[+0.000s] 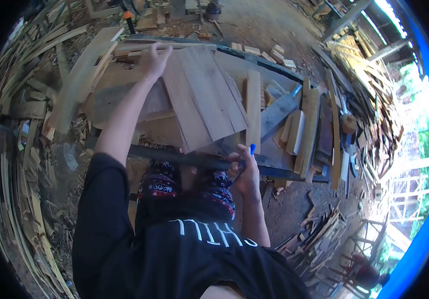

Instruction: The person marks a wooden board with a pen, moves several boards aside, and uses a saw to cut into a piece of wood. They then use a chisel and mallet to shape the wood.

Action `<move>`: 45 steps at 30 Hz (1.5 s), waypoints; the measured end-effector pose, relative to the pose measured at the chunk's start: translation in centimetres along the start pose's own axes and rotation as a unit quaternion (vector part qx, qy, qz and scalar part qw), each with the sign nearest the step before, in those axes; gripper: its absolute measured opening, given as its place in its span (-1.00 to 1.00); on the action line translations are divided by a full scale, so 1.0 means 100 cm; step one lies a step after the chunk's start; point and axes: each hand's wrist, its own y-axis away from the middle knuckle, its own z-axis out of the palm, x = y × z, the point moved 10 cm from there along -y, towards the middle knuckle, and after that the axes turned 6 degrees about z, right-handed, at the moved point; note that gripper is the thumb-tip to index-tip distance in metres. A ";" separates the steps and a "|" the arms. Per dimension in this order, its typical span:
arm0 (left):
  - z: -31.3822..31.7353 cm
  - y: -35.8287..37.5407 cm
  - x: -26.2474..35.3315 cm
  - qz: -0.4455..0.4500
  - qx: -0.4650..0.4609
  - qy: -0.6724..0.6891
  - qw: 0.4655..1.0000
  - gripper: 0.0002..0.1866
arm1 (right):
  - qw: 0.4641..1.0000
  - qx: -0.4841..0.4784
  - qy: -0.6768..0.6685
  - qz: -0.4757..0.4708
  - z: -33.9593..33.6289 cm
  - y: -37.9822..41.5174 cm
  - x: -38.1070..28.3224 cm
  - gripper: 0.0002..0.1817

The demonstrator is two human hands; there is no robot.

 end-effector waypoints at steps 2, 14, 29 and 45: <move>-0.021 0.027 0.036 0.038 0.047 -0.059 0.996 -0.44 | 0.997 -0.026 -0.075 0.012 -0.001 0.003 -0.008 -0.53; -0.011 0.270 0.228 0.076 -0.491 0.367 0.786 -0.67 | 0.966 -0.241 0.064 0.068 0.095 0.063 0.007 -0.66; -0.028 0.265 0.176 -0.065 -0.261 0.491 0.828 -0.80 | 0.863 -0.046 0.453 -0.220 0.091 0.079 -0.024 -0.73; 0.013 0.346 0.209 -0.230 -0.370 0.638 0.635 -0.77 | 0.899 -0.177 -0.209 -0.342 0.077 0.110 -0.125 -0.33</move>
